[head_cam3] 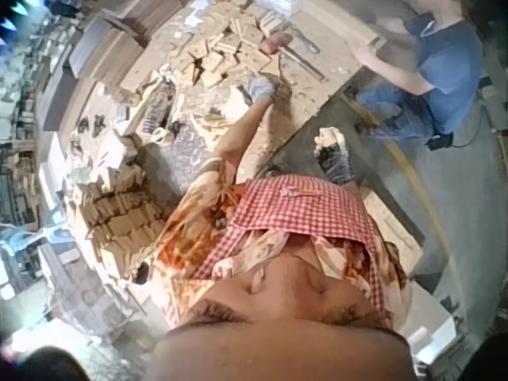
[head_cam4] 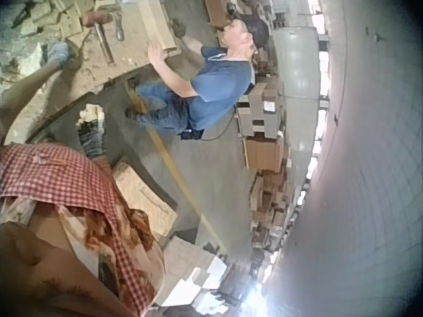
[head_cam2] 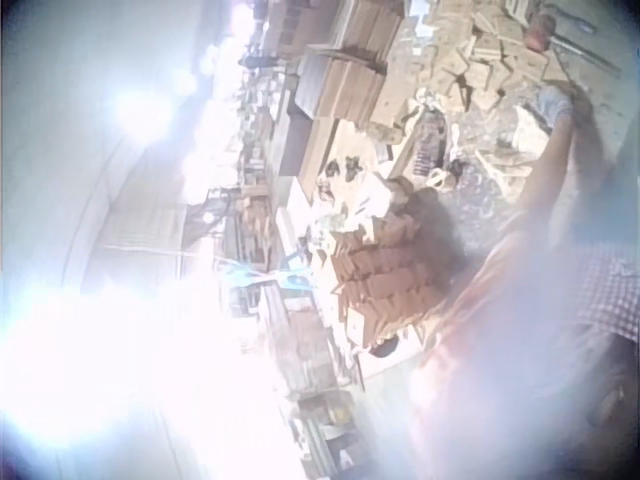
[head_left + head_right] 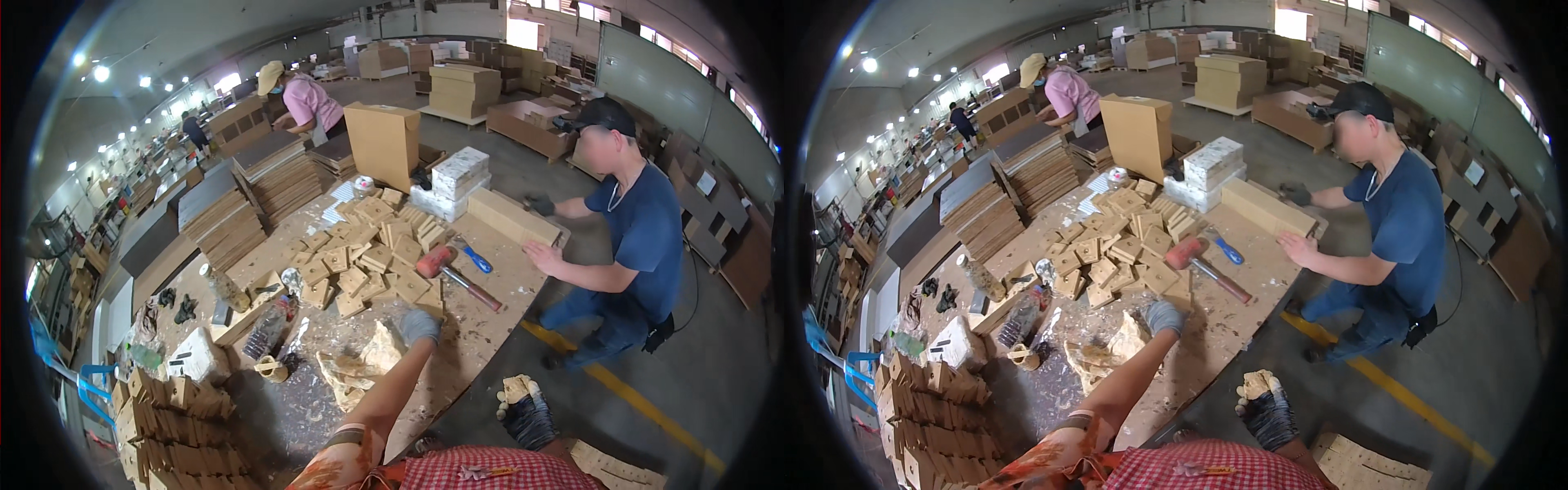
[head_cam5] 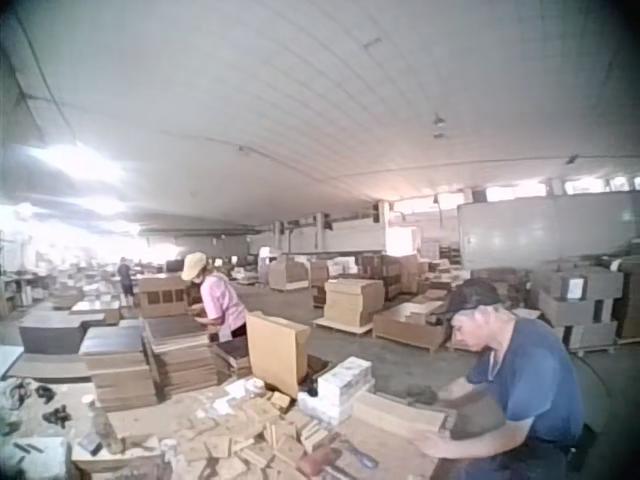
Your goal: The person applies glue to wooden blocks and joins them together by hand while standing at a workbench in a factory.
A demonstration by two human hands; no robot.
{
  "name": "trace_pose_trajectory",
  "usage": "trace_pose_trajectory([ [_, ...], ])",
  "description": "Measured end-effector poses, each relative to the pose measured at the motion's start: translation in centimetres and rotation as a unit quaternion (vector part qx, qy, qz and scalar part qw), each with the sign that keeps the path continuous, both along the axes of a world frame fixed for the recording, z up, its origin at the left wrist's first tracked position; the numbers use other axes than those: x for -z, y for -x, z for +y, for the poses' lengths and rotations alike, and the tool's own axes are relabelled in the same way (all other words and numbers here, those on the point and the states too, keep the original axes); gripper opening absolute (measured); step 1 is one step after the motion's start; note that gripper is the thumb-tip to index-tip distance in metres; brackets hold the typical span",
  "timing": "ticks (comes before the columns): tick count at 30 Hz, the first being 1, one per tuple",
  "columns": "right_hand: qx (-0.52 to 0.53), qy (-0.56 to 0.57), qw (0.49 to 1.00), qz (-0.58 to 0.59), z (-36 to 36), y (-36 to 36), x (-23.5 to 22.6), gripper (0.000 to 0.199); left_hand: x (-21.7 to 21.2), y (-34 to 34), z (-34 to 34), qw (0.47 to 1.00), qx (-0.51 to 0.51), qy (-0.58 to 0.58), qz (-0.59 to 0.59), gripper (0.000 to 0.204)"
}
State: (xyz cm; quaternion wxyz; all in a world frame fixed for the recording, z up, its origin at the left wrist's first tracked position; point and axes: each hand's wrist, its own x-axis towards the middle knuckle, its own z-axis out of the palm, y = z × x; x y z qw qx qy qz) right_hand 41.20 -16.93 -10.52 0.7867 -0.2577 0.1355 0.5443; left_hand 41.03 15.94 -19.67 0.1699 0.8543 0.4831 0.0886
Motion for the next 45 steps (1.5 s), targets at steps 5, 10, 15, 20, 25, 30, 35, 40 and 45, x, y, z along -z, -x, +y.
trace_pose_trajectory([
  [5, 0.002, 0.024, 1.0, -0.001, 0.1, -0.8, 1.0, 0.048, -1.0, -1.4, 0.1, 0.999, -0.026, 0.037, -0.025, 0.025],
  [10, -0.034, -0.064, 0.997, -0.004, 2.8, -0.3, -0.1, 0.045, -2.1, 0.7, -3.0, 0.961, 0.12, -0.084, -0.235, 0.018],
  [15, -0.105, -0.076, 0.992, 0.005, 4.6, -0.2, 1.7, 0.045, -2.6, 4.6, -7.0, 0.962, 0.237, -0.135, -0.018, 0.013],
  [20, -0.172, -0.002, 0.984, 0.037, 7.8, 1.9, 0.3, 0.047, -4.0, 8.1, -7.3, 0.965, 0.23, -0.109, -0.054, 0.013],
  [25, -0.194, -0.067, 0.976, -0.069, 9.9, 2.5, -1.6, 0.047, -7.3, 14.7, -8.7, 0.918, 0.06, 0.265, -0.29, 0.037],
  [30, -0.246, -0.052, 0.963, -0.093, 11.7, 3.2, -0.4, 0.044, -4.6, 24.2, -10.3, 0.536, -0.123, 0.629, -0.55, 0.058],
  [35, -0.322, -0.1, 0.941, -0.037, 15.4, 7.8, -1.2, 0.035, -10.1, 30.7, -13.5, 0.575, -0.226, 0.555, -0.556, 0.047],
  [40, -0.387, -0.077, 0.914, -0.091, 16.6, 12.5, -0.8, 0.032, -12.2, 34.6, -15.8, 0.761, -0.213, 0.313, -0.528, 0.027],
  [45, -0.415, -0.147, 0.889, -0.127, 17.5, 13.9, -4.7, 0.047, -17.8, 36.4, -15.9, 0.722, -0.252, 0.31, -0.565, 0.038],
])
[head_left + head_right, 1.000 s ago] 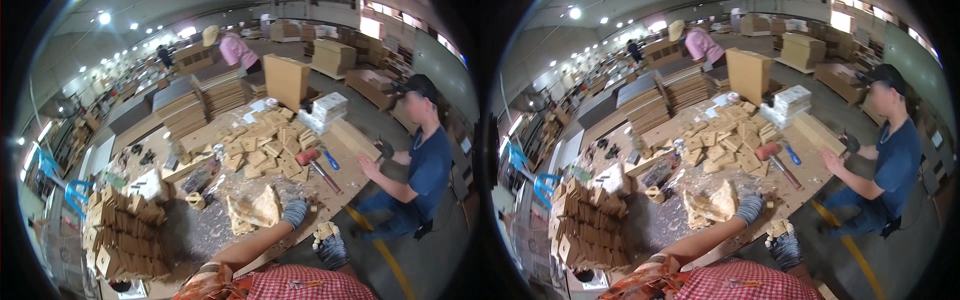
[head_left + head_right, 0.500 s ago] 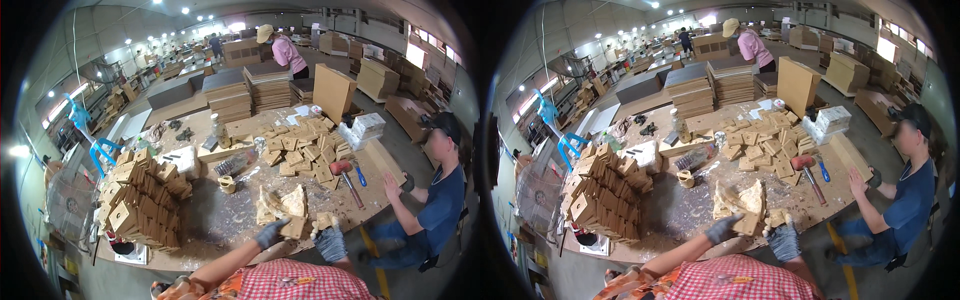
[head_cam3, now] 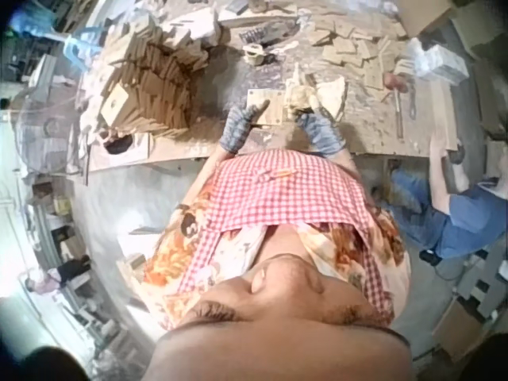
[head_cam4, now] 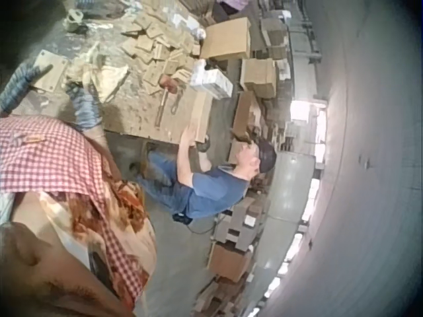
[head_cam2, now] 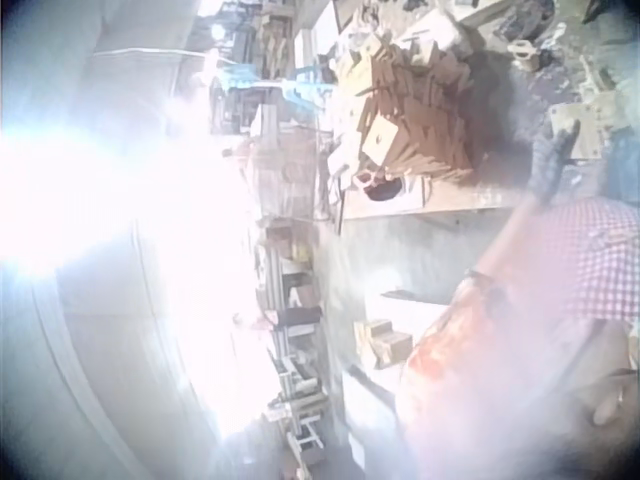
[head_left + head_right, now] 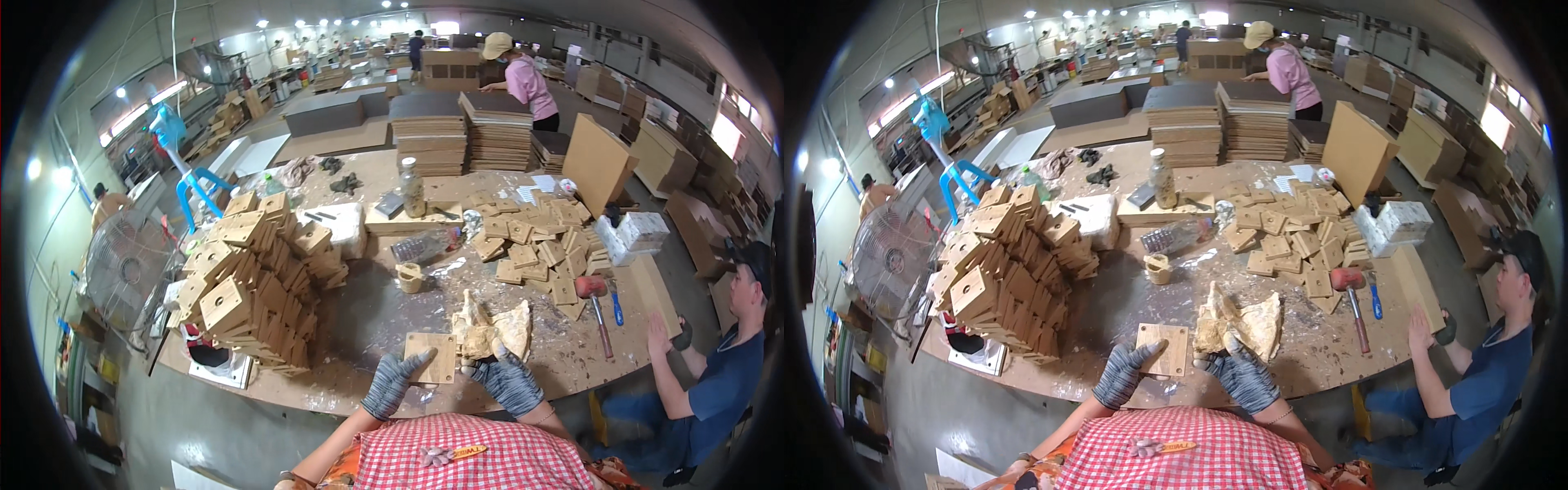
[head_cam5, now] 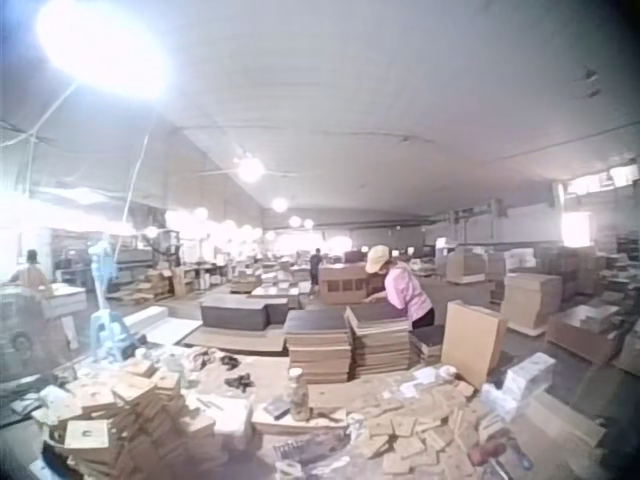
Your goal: The person applies glue to wooden blocks and joins them together by hand while standing at a workbench in a factory.
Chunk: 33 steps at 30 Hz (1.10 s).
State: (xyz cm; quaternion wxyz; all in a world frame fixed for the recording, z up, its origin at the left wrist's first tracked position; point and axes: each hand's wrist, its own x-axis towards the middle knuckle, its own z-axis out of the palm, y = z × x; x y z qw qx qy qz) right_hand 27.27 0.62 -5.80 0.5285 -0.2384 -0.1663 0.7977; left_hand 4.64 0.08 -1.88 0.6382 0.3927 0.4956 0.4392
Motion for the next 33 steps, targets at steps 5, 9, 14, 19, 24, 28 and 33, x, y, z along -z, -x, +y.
trace_pose_trajectory([
  [5, 0.008, -0.052, 0.997, -0.053, -0.5, 2.9, -2.3, 0.049, -0.6, 2.7, -0.5, 0.998, -0.02, -0.053, 0.003, 0.04],
  [9, 0.073, -0.283, 0.902, -0.319, -1.1, 3.9, -3.5, 0.042, -2.2, 3.7, -0.8, 0.999, -0.021, -0.039, 0.011, 0.036],
  [14, 0.076, -0.488, 0.72, -0.488, -2.1, 4.7, -2.9, 0.039, -3.1, 4.7, -0.2, 0.997, -0.047, -0.054, -0.038, 0.036],
  [19, 0.081, -0.541, 0.559, -0.623, -2.7, 5.7, -3.3, 0.04, -3.0, 4.7, -0.4, 0.997, -0.036, -0.047, -0.05, 0.036],
  [24, 0.076, -0.525, 0.553, -0.642, -3.2, 6.1, -3.8, 0.04, -3.5, 5.3, -0.1, 0.998, 0.016, -0.024, -0.064, 0.035],
  [28, 0.088, -0.475, 0.636, -0.601, -3.2, 6.4, -4.3, 0.04, -3.8, 5.3, -0.3, 0.995, 0.022, -0.024, -0.092, 0.035],
  [33, 0.109, -0.477, 0.588, -0.644, -1.8, 6.2, -4.9, 0.042, -2.9, 5.7, -1.0, 0.996, 0.05, 0.002, -0.075, 0.044],
])
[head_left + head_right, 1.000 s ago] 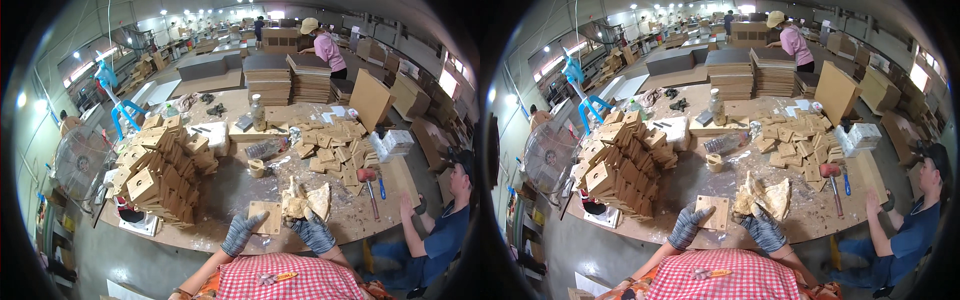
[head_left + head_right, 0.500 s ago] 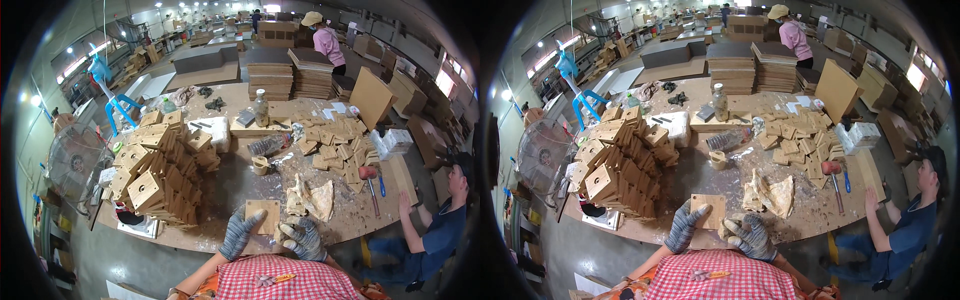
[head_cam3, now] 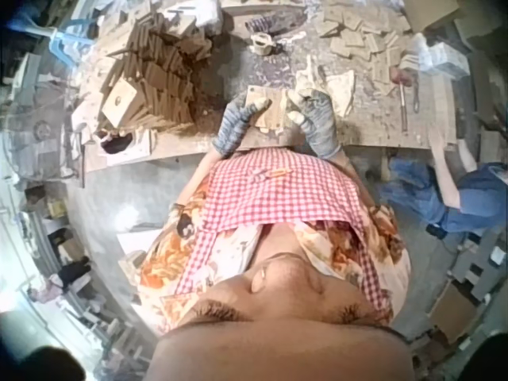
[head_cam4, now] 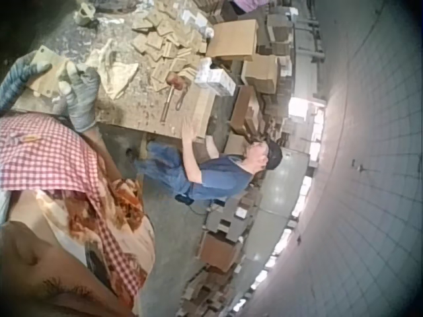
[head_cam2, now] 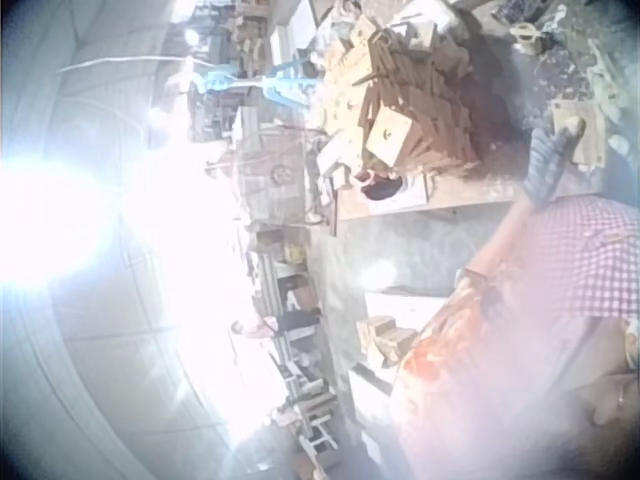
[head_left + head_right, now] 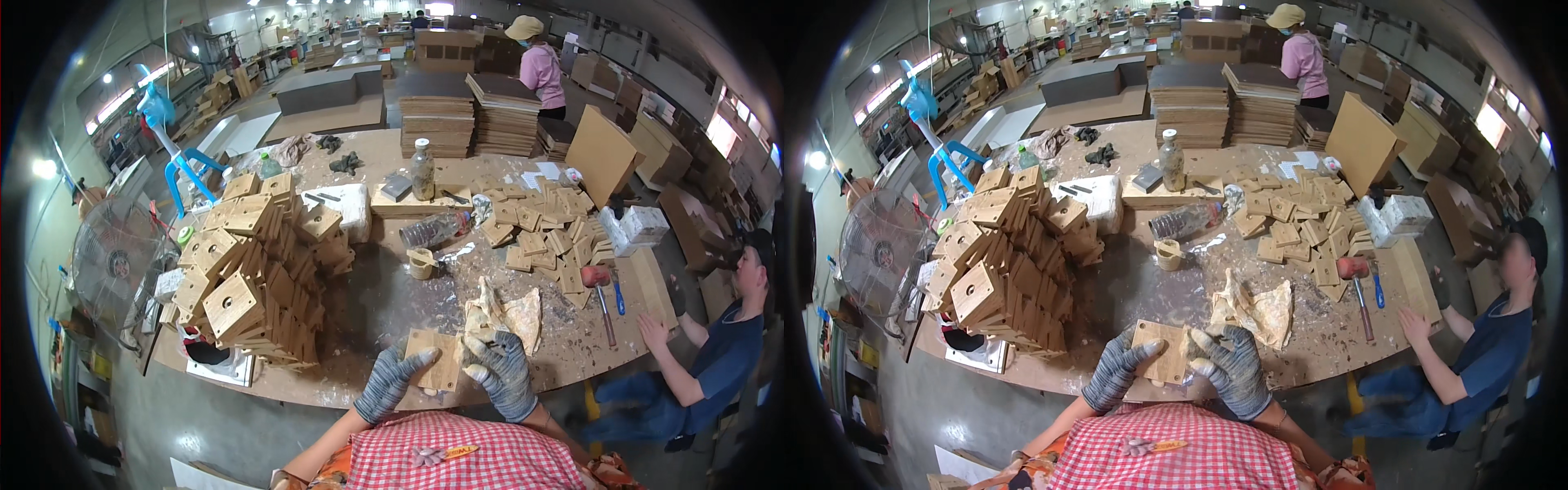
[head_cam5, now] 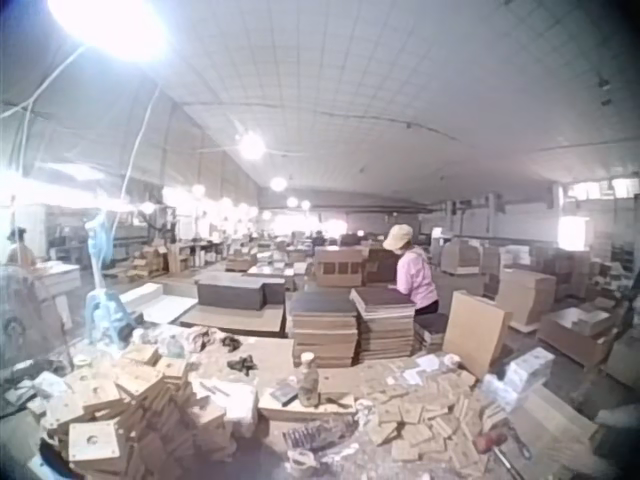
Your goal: The person applies glue to wooden blocks and joins them together by hand while standing at a workbench in a factory.
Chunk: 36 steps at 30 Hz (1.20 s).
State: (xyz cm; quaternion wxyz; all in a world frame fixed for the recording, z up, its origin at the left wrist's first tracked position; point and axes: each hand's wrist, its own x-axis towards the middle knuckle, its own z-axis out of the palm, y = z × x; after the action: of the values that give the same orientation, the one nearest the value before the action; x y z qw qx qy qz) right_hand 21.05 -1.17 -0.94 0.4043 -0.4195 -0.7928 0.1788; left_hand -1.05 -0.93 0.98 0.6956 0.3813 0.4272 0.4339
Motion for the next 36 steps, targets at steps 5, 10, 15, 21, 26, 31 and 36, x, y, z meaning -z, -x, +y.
trace_pose_trajectory([
  [5, 0.027, 0.052, 0.996, 0.064, 0.8, 0.1, -0.8, 0.039, -0.8, 0.3, -0.5, 1.0, 0.011, 0.016, -0.008, 0.045],
  [10, 0.05, 0.079, 0.99, 0.109, 1.6, 0.7, -1.5, 0.033, 0.1, 0.1, -1.0, 1.0, -0.016, -0.004, 0.012, 0.044],
  [15, -0.053, 0.063, 0.985, 0.15, 1.5, 2.5, -2.2, 0.037, 1.6, -0.5, -1.0, 0.982, -0.036, -0.092, 0.16, 0.038],
  [21, -0.03, 0.022, 0.999, 0.023, 1.0, 4.2, -2.7, 0.042, 1.5, -0.7, -1.1, 0.982, -0.035, -0.126, 0.135, 0.04],
  [26, -0.034, 0.094, 0.987, 0.129, 0.7, 4.0, -2.8, 0.041, 2.0, -0.3, -1.5, 0.981, -0.06, -0.126, 0.133, 0.042],
  [31, 0.04, 0.046, 0.997, 0.043, 1.8, 1.7, 0.4, 0.039, 1.5, 0.1, -1.3, 0.985, -0.058, -0.082, 0.143, 0.04],
  [36, 0.031, 0.07, 0.996, 0.047, 1.6, 1.7, -0.5, 0.036, 2.9, 0.1, -1.3, 0.992, -0.061, -0.063, 0.091, 0.039],
])
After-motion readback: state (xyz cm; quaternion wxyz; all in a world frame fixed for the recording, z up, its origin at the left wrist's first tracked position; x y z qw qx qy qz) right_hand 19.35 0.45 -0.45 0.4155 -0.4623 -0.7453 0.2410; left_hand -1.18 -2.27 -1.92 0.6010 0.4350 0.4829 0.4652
